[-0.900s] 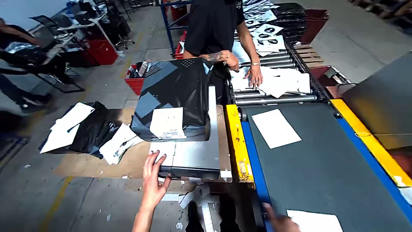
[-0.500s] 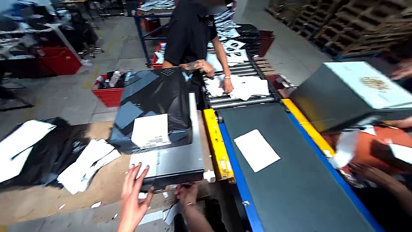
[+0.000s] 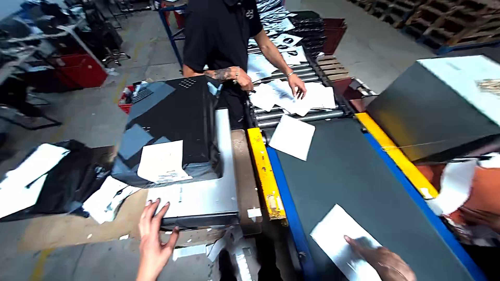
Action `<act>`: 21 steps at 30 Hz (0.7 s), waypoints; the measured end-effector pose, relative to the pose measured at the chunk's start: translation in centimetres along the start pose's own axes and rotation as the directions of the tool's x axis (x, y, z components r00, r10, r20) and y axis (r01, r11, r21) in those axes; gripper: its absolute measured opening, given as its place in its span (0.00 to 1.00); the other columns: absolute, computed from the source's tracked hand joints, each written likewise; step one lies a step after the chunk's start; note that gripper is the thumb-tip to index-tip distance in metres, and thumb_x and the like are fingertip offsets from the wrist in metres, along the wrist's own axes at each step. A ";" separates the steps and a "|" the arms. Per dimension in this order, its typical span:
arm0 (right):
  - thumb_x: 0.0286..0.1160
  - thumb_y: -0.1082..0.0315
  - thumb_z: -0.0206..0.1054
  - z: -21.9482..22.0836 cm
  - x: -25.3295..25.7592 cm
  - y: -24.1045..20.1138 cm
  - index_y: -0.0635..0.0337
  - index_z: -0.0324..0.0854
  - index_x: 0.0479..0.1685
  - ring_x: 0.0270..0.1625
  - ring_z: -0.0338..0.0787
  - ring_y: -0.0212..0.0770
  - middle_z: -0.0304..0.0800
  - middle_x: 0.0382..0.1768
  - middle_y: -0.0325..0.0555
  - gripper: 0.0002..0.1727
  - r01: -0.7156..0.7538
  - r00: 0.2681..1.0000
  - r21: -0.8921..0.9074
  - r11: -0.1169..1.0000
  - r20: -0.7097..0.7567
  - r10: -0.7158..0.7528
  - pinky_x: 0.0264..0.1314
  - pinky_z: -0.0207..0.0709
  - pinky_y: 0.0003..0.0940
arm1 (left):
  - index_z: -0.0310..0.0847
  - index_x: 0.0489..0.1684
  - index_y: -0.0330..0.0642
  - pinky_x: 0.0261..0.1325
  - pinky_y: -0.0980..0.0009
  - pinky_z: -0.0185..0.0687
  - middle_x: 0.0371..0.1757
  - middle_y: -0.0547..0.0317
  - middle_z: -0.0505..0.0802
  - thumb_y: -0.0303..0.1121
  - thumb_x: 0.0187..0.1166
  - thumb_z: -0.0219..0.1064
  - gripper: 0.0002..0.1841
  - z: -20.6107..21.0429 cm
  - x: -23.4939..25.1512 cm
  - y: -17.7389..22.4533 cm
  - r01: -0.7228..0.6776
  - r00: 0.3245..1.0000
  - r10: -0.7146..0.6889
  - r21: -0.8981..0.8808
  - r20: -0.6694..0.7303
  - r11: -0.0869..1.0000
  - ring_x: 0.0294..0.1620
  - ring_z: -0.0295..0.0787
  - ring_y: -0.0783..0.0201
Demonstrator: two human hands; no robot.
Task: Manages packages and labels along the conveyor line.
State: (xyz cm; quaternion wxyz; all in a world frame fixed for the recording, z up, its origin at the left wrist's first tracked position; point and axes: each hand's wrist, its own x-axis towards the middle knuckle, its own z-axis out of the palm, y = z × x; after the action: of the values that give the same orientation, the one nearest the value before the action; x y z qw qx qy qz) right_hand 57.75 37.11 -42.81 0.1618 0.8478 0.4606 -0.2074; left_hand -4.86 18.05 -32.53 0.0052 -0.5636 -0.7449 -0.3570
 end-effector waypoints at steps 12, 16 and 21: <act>0.82 0.67 0.71 10.5 -33.5 -32.6 0.68 0.85 0.49 0.17 0.86 0.34 0.95 0.27 0.48 0.11 -0.211 0.752 0.897 0.388 0.403 -0.522 0.16 0.74 0.28 | 0.76 0.81 0.55 0.91 0.39 0.49 0.89 0.53 0.71 0.45 0.72 0.65 0.32 -1.3 -0.4 -1.3 -0.004 0.999 0.006 -0.053 0.044 0.999 0.94 0.50 0.44; 0.77 0.76 0.72 9.4 -33.8 -32.0 0.70 0.80 0.45 0.13 0.76 0.30 0.85 0.19 0.44 0.07 -0.215 0.747 0.916 0.338 0.377 -0.547 0.14 0.68 0.24 | 0.75 0.82 0.53 0.94 0.42 0.43 0.88 0.48 0.71 0.51 0.74 0.63 0.32 -1.2 -0.3 -1.9 -0.072 0.995 0.076 -0.055 0.060 0.996 0.94 0.50 0.42; 0.80 0.64 0.71 4.4 -17.8 -19.8 0.68 0.89 0.47 0.26 0.91 0.40 0.94 0.28 0.49 0.13 0.167 0.873 0.854 0.493 0.105 -0.477 0.33 0.88 0.39 | 0.73 0.83 0.47 0.94 0.42 0.35 0.87 0.36 0.69 0.48 0.73 0.68 0.34 -1.0 0.3 -1.9 -0.103 0.987 0.112 -0.077 0.112 0.992 0.94 0.47 0.35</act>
State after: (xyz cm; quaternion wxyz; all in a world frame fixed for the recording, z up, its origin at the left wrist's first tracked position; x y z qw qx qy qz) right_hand 31.38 32.70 -39.36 -0.2208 0.6724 0.4277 -0.5622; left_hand -7.01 17.53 -32.67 -0.0388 -0.6226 -0.6994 -0.3489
